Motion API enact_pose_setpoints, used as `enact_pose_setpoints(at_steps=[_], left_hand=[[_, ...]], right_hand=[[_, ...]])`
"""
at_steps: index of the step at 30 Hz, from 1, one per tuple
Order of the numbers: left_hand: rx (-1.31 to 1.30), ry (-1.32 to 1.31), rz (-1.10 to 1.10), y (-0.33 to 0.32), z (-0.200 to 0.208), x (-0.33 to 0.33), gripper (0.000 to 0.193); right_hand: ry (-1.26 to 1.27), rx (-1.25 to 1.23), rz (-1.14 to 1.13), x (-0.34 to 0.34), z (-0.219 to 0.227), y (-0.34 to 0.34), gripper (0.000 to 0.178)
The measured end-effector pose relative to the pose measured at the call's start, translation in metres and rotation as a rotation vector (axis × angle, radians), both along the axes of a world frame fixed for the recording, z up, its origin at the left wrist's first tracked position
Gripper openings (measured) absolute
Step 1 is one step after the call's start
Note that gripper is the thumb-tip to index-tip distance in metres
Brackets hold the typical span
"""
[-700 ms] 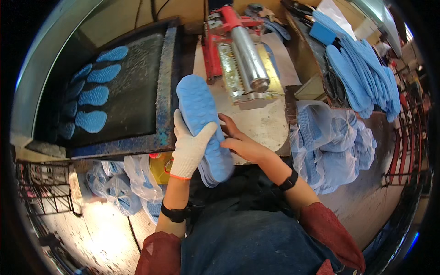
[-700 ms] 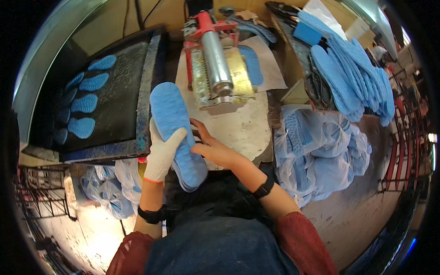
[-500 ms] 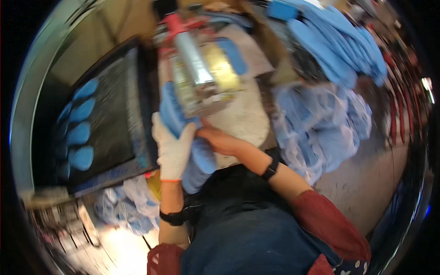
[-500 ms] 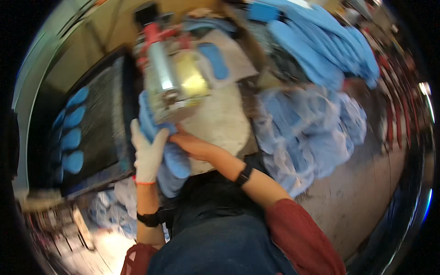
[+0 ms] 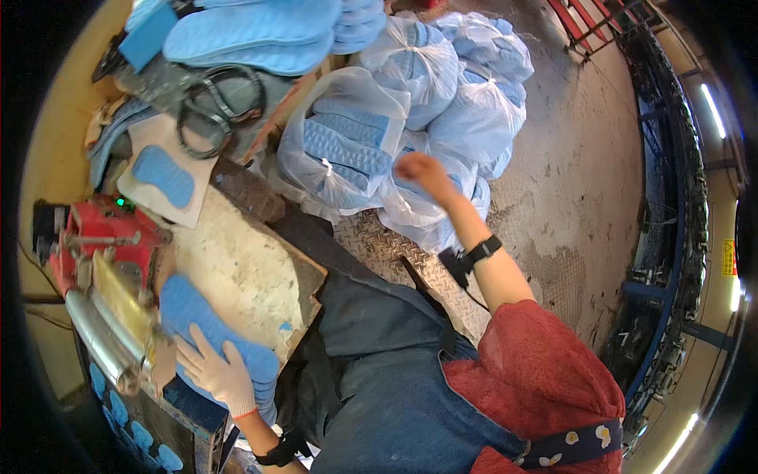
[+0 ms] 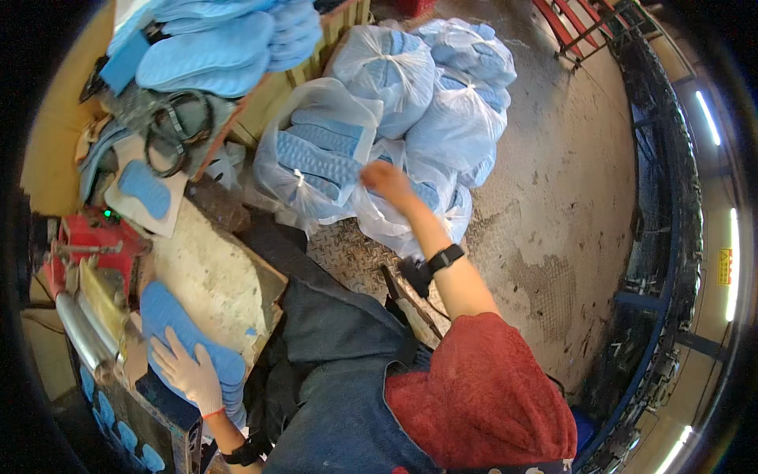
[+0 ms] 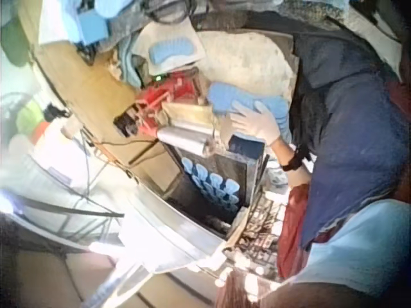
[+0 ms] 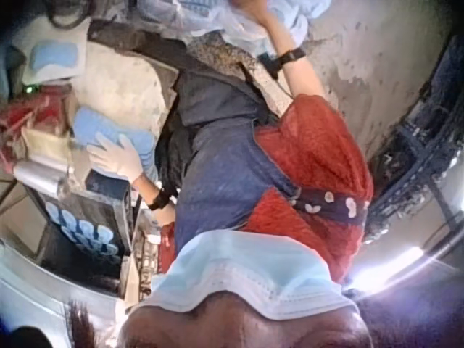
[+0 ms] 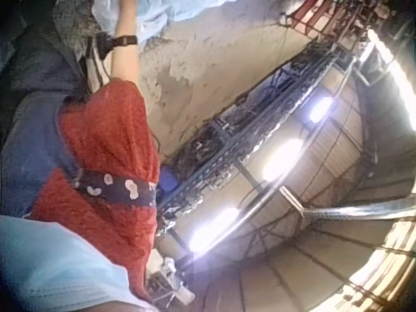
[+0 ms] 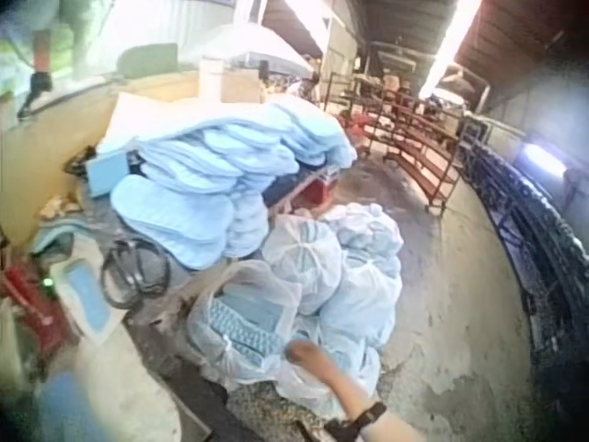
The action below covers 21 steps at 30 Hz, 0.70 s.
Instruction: Apply adhesive to shoe soles using a mechanical roller machine and then pack the prepared soles into a plastic bag.
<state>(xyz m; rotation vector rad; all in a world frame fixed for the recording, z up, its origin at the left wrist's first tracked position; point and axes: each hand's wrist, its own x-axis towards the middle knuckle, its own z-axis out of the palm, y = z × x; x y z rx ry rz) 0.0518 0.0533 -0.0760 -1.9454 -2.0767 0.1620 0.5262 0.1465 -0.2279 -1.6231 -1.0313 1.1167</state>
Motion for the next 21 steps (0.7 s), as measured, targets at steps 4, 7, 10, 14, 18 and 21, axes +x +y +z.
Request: enact_pose_setpoints(at_steps=[4,7,10,14,18,21], left_hand=[[-0.013,0.077,-0.011,0.004,-0.004,0.000,0.066],[-0.017,0.111,-0.076,0.009,-0.009,-0.001,0.070],[-0.023,0.141,-0.085,0.012,-0.012,-0.001,0.068],[-0.056,0.116,-0.050,0.012,-0.014,-0.002,0.065],[-0.070,0.146,-0.027,0.012,-0.017,-0.004,0.059],[-0.077,0.153,-0.021,0.013,-0.018,-0.004,0.057]], right_hand=[[-0.166,-0.329,-0.171,0.092,-0.117,-0.025,0.022],[-0.541,-0.275,0.006,0.087,-0.187,-0.040,0.025],[-0.632,-0.320,0.239,0.037,-0.225,-0.043,0.037],[-0.781,-0.360,0.135,0.023,-0.231,-0.022,0.035],[-1.071,-0.355,-0.191,0.069,-0.214,-0.004,0.031],[-1.060,-0.581,-0.067,0.088,-0.206,-0.002,0.042]])
